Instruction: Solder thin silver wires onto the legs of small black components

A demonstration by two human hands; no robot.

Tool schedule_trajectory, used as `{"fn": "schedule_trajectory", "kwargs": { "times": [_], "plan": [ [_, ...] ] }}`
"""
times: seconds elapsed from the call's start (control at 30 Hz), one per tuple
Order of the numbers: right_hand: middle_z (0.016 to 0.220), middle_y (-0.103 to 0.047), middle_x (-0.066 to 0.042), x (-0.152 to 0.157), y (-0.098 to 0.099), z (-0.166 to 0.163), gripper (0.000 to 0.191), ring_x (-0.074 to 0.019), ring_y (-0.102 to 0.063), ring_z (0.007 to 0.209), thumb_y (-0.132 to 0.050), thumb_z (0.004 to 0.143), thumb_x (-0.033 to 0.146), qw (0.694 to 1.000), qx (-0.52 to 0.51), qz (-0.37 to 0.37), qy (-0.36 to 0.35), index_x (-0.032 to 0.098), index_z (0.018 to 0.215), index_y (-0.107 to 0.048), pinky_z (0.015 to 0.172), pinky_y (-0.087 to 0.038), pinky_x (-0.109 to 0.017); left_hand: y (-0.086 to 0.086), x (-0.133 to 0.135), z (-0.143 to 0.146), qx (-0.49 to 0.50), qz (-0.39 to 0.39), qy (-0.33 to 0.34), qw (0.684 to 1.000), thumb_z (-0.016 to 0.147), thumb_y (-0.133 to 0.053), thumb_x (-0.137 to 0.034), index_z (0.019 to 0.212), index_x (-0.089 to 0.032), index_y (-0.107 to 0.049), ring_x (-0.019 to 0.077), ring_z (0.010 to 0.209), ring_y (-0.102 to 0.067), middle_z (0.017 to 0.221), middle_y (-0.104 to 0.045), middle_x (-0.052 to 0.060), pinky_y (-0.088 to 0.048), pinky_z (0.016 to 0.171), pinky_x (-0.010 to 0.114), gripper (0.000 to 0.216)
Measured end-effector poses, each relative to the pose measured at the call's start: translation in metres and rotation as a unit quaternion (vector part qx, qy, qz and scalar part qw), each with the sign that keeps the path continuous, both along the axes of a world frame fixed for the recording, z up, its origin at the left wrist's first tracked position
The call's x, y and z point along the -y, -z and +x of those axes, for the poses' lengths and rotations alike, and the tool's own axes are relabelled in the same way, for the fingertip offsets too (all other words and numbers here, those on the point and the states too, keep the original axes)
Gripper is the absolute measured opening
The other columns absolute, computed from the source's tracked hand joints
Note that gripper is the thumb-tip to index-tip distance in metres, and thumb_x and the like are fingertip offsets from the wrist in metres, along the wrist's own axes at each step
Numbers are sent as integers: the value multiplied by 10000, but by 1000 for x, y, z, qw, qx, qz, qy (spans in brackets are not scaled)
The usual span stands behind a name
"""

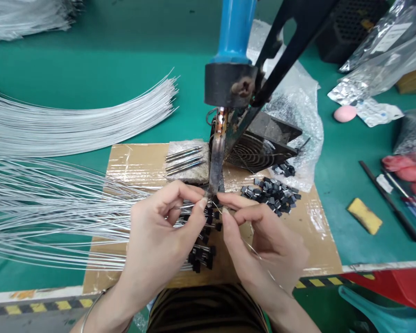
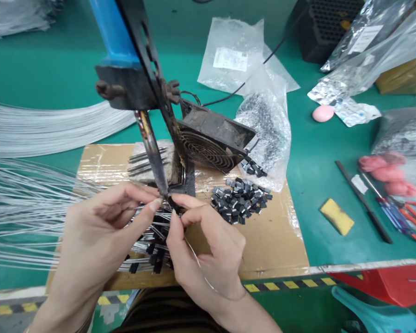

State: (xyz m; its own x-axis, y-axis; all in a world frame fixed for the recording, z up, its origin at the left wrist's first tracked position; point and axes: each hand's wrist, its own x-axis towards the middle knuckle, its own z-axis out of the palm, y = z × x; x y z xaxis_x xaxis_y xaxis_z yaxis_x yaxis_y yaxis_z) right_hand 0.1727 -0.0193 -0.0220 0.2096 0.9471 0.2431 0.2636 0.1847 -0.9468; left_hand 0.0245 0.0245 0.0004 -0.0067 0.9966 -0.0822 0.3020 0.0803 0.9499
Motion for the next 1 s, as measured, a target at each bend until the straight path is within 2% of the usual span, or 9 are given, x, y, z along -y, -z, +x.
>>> {"fn": "schedule_trajectory", "kwargs": {
  "times": [0.33, 0.73, 1.0],
  "plan": [
    [1146, -833, -49, -1, 0, -1, 207, -137, -816, 978, -736, 883, 0, 999, 27, 20, 8, 197, 904, -678, 881, -632, -222, -1, 3, -2, -8, -4, 6, 1000, 864, -739, -165, 788, -226, -719, 115, 686, -692, 847, -780, -15, -446, 512, 180, 99],
    [1133, -832, -39, -1, 1, -2, 208, -131, -812, 1000, -740, 879, -1, 999, 43, 27, 16, 197, 906, -681, 921, -621, -219, 0, 3, 0, 5, -14, 7, 1000, 863, -734, -164, 789, -226, -709, 123, 698, -706, 846, -776, -17, -482, 562, 197, 100],
    [1096, -840, -47, -2, 0, -3, 203, -132, -818, 968, -745, 877, -4, 997, 56, 42, 23, 190, 910, -693, 884, -629, -212, -2, 3, -1, -10, -13, 11, 1000, 875, -728, -169, 797, -219, -714, 121, 690, -690, 852, -777, -9, -470, 554, 206, 93]
  ]
}}
